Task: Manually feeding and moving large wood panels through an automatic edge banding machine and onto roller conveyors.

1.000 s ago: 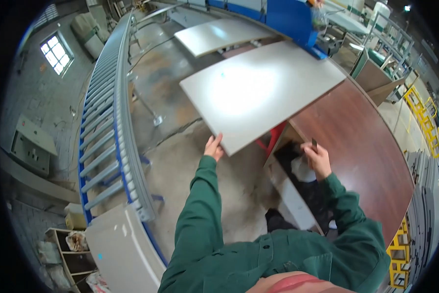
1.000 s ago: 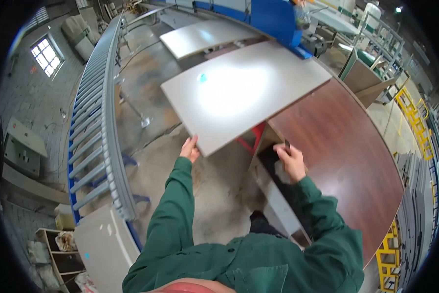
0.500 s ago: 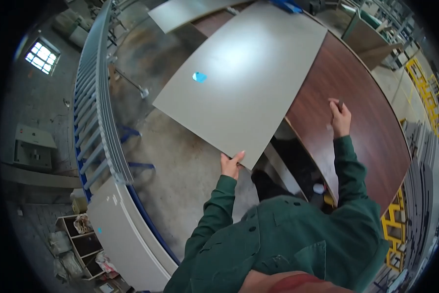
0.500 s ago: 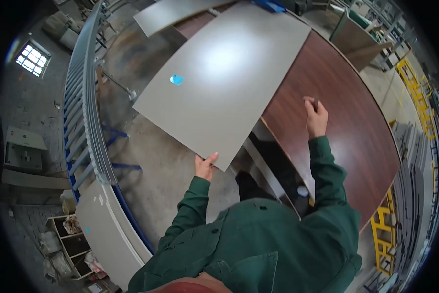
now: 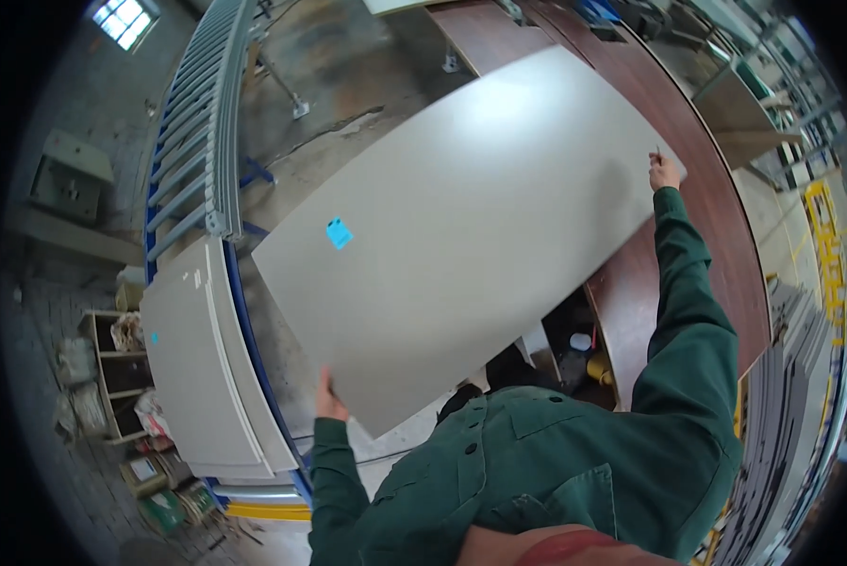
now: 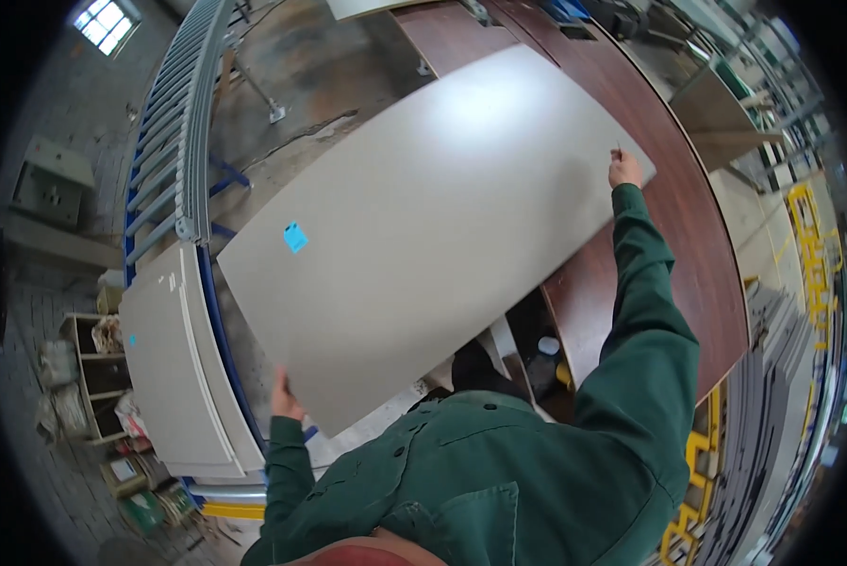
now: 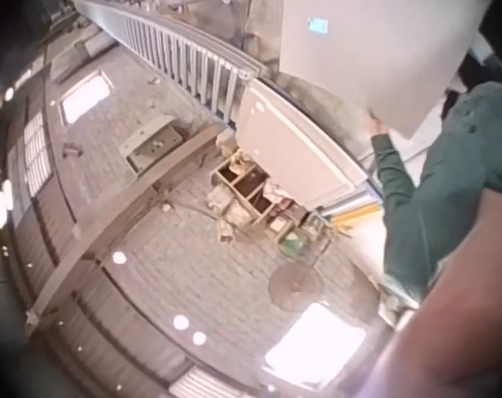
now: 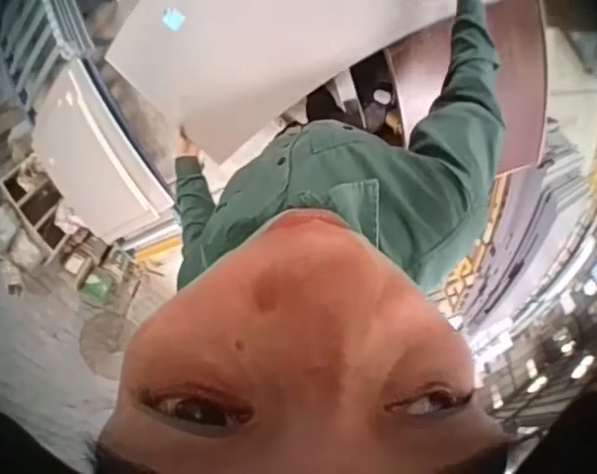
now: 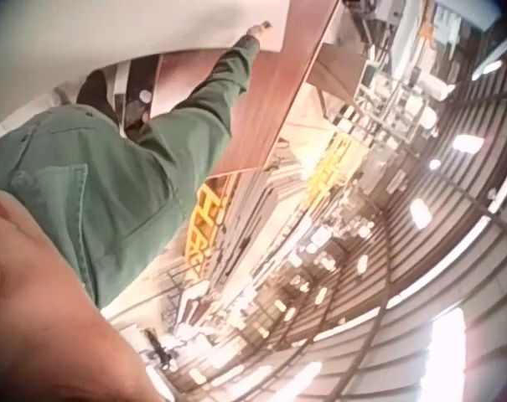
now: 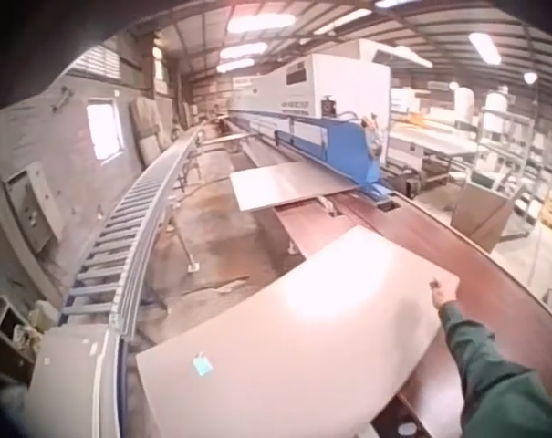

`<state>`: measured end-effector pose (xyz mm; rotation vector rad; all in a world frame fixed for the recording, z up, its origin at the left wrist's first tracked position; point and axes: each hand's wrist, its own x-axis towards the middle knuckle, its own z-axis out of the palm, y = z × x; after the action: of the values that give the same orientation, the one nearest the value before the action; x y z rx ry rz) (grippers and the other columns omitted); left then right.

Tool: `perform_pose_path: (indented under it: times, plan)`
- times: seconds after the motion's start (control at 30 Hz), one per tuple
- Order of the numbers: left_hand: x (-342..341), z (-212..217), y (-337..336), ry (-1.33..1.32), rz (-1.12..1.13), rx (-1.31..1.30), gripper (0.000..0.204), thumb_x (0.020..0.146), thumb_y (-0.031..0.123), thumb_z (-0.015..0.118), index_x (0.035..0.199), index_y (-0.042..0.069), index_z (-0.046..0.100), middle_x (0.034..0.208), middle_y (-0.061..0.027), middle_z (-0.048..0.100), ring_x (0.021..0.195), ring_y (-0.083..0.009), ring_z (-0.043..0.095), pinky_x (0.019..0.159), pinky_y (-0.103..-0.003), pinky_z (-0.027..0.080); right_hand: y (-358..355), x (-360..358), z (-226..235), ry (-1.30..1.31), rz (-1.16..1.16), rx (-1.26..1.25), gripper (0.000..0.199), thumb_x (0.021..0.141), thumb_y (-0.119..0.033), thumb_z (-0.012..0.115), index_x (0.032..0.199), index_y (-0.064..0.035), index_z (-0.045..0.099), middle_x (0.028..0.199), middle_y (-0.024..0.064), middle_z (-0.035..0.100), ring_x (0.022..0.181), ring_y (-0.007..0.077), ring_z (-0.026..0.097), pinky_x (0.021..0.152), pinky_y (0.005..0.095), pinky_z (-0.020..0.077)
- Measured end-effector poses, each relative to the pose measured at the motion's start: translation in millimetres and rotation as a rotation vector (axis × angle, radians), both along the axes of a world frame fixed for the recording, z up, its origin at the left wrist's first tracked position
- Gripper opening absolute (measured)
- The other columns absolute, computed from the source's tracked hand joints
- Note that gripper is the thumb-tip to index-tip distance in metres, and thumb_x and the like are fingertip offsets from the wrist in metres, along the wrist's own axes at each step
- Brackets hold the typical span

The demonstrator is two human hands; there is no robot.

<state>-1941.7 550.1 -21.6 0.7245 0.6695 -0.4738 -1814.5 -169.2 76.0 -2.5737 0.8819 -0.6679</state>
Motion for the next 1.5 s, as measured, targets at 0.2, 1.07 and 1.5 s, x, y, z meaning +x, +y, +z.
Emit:
perform_pose_path:
  times: [0.2, 1.07, 1.5]
  plan:
    - [-15.6, -65.9, 69.5, 0.217, 0.185, 0.815, 0.059, 0.072, 0.05, 0.044, 0.102, -0.002, 0.046, 0.098, -0.0096, 0.05, 0.088, -0.0205, 0.048, 0.075, -0.03, 0.038, -65.7, 101.9, -32.2, 0.577, 0.097, -0.146, 0.035, 0.071, -0.02, 0.047, 0.102, -0.0044, 0.046, 0.106, 0.0167, 0.045, 0.096, 0.0299, 0.043, 0.081, 0.0339, 0.0355]
    - [-146.5, 41.3, 153.6, 0.385, 1.283, 1.101, 0.043, 0.064, 0.035, 0.063, 0.074, -0.007, 0.057, 0.072, -0.0074, 0.055, 0.065, -0.012, 0.048, 0.061, -0.024, 0.039, 130.9, 342.5, 88.4, 0.166, 0.922, -0.297, 0.039, 0.078, -0.032, 0.039, 0.085, 0.0036, 0.053, 0.077, 0.022, 0.053, 0.076, 0.032, 0.049, 0.065, 0.0382, 0.0371]
    - [-299.7, -28.9, 362.4, 1.073, 1.277, 1.288, 0.049, 0.065, 0.04, 0.059, 0.066, -0.009, 0.055, 0.063, -0.0105, 0.053, 0.058, -0.0155, 0.047, 0.058, -0.028, 0.039, 743.2, 534.9, 15.7, 0.383, 1.451, -0.993, 0.018, 0.073, -0.016, 0.039, 0.074, -0.0041, 0.052, 0.072, 0.0171, 0.054, 0.074, 0.031, 0.052, 0.062, 0.04, 0.0417]
